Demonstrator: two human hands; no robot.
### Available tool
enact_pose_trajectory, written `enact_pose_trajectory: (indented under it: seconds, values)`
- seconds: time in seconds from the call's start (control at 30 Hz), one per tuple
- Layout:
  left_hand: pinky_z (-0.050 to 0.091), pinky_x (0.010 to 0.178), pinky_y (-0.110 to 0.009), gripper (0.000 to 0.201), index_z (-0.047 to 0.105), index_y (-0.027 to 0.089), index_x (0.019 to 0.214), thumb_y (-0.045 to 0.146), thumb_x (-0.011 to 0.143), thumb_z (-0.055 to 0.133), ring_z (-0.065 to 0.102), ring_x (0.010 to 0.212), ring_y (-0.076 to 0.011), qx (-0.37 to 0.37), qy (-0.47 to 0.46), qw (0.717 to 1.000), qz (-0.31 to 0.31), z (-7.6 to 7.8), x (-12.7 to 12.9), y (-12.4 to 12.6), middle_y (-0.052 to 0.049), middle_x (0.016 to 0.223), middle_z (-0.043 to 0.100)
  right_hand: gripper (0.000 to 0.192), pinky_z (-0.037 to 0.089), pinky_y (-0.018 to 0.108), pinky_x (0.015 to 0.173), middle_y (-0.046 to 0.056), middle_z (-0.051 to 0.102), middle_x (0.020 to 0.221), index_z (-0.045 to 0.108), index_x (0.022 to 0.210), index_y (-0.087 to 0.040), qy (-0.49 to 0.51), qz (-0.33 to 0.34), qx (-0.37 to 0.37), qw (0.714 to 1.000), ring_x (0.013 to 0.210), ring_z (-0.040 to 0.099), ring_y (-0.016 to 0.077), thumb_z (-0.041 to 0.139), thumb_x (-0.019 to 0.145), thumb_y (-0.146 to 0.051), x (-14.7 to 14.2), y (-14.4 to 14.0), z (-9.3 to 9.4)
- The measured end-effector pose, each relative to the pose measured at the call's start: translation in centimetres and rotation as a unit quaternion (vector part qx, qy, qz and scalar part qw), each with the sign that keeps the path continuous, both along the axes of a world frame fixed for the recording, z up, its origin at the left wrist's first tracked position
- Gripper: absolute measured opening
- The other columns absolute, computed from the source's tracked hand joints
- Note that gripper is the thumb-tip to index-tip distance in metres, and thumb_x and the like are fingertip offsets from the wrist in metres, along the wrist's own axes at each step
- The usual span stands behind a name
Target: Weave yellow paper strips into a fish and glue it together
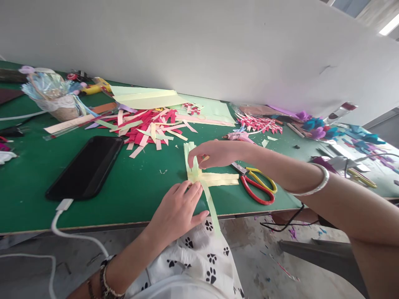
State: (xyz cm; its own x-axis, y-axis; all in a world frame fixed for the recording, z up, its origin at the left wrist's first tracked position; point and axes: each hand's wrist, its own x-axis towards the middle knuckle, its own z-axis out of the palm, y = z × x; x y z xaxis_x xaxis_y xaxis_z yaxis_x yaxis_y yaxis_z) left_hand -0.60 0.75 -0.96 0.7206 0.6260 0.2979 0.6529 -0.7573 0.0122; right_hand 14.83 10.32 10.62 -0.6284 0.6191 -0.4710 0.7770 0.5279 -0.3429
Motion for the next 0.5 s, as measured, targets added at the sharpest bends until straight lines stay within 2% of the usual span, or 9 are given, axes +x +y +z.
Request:
enact_pose_trajectory:
  seconds: [0.1, 0.2, 0.33, 0.5]
  values:
    - [0.044, 0.077, -0.038, 0.045, 0.054, 0.010, 0.113, 0.045, 0.088, 0.039, 0.053, 0.095, -0.0257, -0.010, -0.001, 1.000, 0.003, 0.13, 0.05, 0.03, -0.013, 0.110, 0.058, 0.029, 0.041, 0.026, 0.070, 0.001, 0.062, 0.104, 0.064, 0.096, -0.024, 0.027, 0.064, -0.036, 0.997, 0.091, 0.056, 0.0153, 0.047, 0.078, -0.009, 0.44, 0.04, 0.05]
    - [0.044, 0.076, -0.038, 0.042, 0.055, 0.011, 0.111, 0.044, 0.086, 0.043, 0.055, 0.091, -0.0251, -0.030, -0.015, 0.999, 0.011, 0.30, 0.06, 0.00, -0.012, 0.109, 0.058, 0.031, 0.042, 0.025, 0.071, 0.001, 0.062, 0.104, 0.065, 0.092, -0.024, 0.039, 0.092, -0.041, 0.994, 0.092, 0.056, 0.0147, 0.047, 0.076, -0.006, 0.69, -0.08, 0.23]
    - [0.046, 0.073, -0.038, 0.038, 0.056, 0.012, 0.106, 0.042, 0.086, 0.043, 0.056, 0.085, -0.0222, -0.032, -0.036, 0.999, 0.020, 0.46, 0.03, -0.09, -0.014, 0.117, 0.053, 0.024, 0.042, 0.026, 0.069, 0.003, 0.064, 0.100, 0.065, 0.089, -0.021, 0.042, 0.082, -0.010, 0.996, 0.088, 0.057, 0.0153, 0.047, 0.078, -0.010, 0.70, -0.42, 0.35]
    - [0.045, 0.073, -0.037, 0.040, 0.056, 0.012, 0.107, 0.042, 0.088, 0.038, 0.055, 0.085, -0.0216, -0.003, -0.011, 1.000, 0.014, 0.29, 0.03, -0.09, -0.015, 0.130, 0.046, 0.017, 0.039, 0.027, 0.063, 0.003, 0.065, 0.092, 0.063, 0.089, -0.020, 0.017, 0.062, 0.016, 0.998, 0.077, 0.057, 0.0149, 0.048, 0.080, -0.019, 0.44, -0.90, 0.33]
